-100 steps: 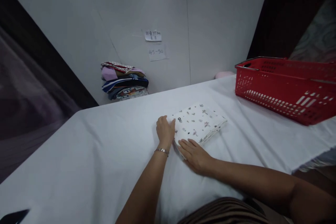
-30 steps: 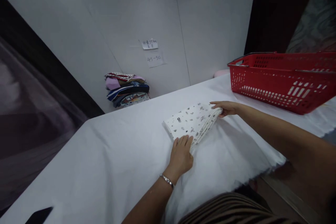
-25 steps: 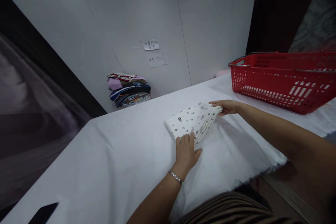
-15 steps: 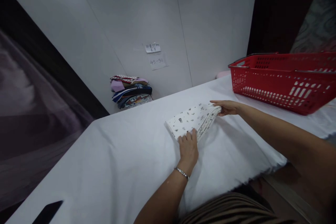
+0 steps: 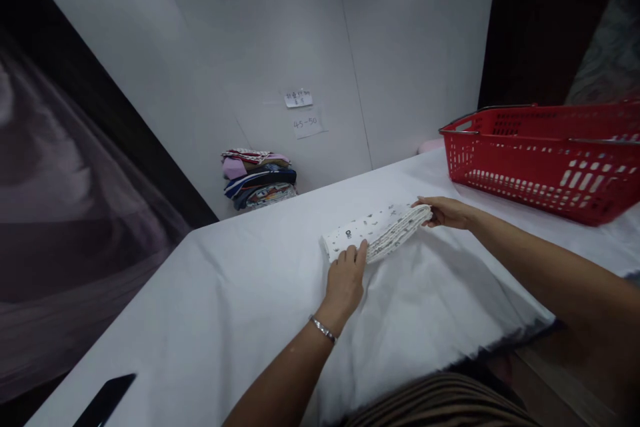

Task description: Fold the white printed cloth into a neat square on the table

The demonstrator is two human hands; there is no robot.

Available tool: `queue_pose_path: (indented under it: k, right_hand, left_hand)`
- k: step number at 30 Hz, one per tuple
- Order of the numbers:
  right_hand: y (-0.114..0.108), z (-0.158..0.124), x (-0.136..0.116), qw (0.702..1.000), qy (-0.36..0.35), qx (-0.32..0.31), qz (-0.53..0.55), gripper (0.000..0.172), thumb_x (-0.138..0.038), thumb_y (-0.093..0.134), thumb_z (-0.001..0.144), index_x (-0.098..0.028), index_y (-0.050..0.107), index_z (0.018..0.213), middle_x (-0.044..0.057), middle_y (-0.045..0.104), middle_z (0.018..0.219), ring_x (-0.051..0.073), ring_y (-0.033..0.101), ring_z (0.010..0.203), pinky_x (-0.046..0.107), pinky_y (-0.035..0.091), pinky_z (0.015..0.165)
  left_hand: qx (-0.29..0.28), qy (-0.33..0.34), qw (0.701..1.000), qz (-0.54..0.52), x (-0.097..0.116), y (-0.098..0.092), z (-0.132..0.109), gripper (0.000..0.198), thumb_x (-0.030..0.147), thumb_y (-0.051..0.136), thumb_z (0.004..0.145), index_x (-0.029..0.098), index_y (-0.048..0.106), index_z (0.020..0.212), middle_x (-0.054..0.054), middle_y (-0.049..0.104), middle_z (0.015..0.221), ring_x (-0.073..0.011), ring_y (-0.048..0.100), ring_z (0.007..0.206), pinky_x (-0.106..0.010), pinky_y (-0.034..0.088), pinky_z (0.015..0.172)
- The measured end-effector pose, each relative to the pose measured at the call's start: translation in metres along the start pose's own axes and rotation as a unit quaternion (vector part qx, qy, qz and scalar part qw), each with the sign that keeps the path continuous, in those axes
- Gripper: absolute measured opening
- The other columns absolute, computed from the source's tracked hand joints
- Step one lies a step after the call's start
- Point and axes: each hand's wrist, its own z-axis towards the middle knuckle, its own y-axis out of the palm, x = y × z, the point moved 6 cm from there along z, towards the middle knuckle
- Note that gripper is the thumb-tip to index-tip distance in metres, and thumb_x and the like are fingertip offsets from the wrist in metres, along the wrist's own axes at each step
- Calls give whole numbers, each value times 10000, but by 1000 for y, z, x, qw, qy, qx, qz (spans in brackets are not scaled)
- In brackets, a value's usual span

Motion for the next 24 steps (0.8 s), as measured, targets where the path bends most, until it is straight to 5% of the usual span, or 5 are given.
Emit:
queue_pose_path:
  k: [7,13,16,20,24]
  right_hand:
    - [12,-49,-56,983,-125,-22,-130,358,-353,477,785,-199,569,1095,98,634,1005,187,606,817,269,497,636]
    - [18,-74,-99,973,-135,-34,-184,295,-281,695,660,-198,632,936,-10,549,640,55,356,484,175,260,405]
    - [13,-59,-105,965,-105,-6,-238,208,-352,700,682,-162,641,744,-25,479,552,41,279,450,181,228,387]
    - [17,-3,-82,961,-44,3,-274,269,-422,710,639,-166,634,665,41,605,680,106,488,596,193,403,491]
    - [23,66,-27,966,65,28,-248,282,-399,708,607,-157,657,744,77,664,775,161,584,695,258,499,593]
  left_hand:
    - [31,4,990,-135,-27,-91,12,813,-21,402,671,279,198,1398,-67,441,1190,-187,456,1056,-310,450,868]
    - [-56,-15,915,-398,-63,-131,29,818,57,471,617,274,256,1376,-48,471,1196,-126,535,864,-270,481,751]
    - [-136,-43,849,-508,-84,-105,41,781,92,514,617,257,316,1354,-59,490,1212,-123,544,871,-257,473,738]
    - [-232,-127,775,-574,-112,-25,57,715,100,541,597,191,421,1296,-107,489,1262,-151,576,900,-264,477,749]
    - [-229,-272,795,-492,-143,51,66,611,115,571,614,133,501,1220,-108,595,1132,-189,595,900,-268,486,724]
